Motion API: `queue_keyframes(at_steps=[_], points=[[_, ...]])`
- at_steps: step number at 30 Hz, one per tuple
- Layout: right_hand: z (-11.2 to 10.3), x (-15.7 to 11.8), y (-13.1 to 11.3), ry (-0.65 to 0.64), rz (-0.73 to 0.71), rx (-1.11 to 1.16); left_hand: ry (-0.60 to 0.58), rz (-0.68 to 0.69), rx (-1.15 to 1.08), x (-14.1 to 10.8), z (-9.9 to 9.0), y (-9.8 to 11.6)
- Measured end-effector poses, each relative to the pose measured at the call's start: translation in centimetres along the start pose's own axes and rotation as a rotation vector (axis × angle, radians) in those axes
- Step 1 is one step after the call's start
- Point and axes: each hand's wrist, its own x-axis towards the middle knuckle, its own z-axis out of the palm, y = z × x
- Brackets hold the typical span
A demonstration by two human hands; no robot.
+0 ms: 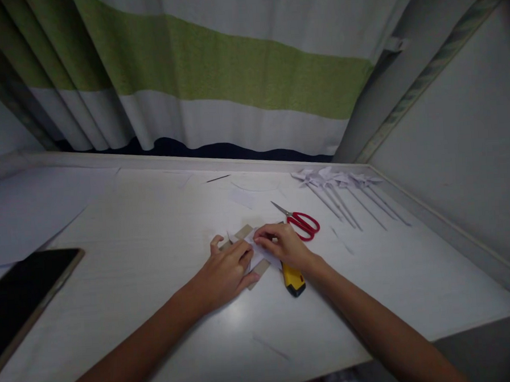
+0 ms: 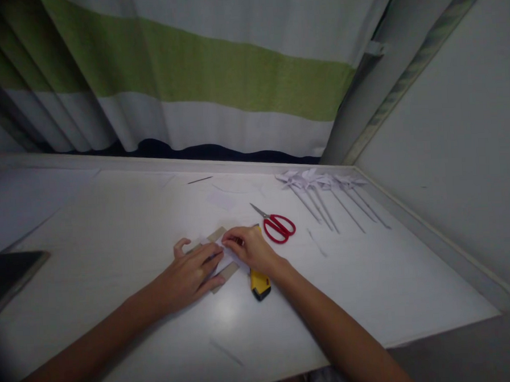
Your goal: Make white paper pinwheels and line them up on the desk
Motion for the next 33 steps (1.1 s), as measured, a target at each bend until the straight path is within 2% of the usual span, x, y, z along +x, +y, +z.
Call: queue_keyframes(at_steps=[5, 13, 23, 26, 30, 33], points=[[0.3, 0.0, 0.0, -0.031, -0.003, -0.009, 0.003, 0.007, 0.000, 0.0, 0.0, 0.0], [0.4, -0.3, 0.1, -0.056, -0.109, -0.035, 0.034, -0.006, -0.020, -0.3, 0.7, -0.3], [0.2, -0.4, 0.0, -0.068, -0.128, -0.045, 0.003, -0.085, -0.164, -0.4, 0.2, -0.2], [0.1, -0.4, 0.0, -0.062, -0.139, -0.066, 0.084, -0.148, -0.190, -0.3, -0.2, -0.2], [0.0, -0.4, 0.1, -0.047, -0.153, -0.084, 0.292, -0.319, -0.179, 0.0, -1.1, -0.2], [-0.1, -0.4, 0.2, -0.050, -0.162, -0.095, 0.311, -0.516, -0.242, 0.1, -1.5, -0.2]])
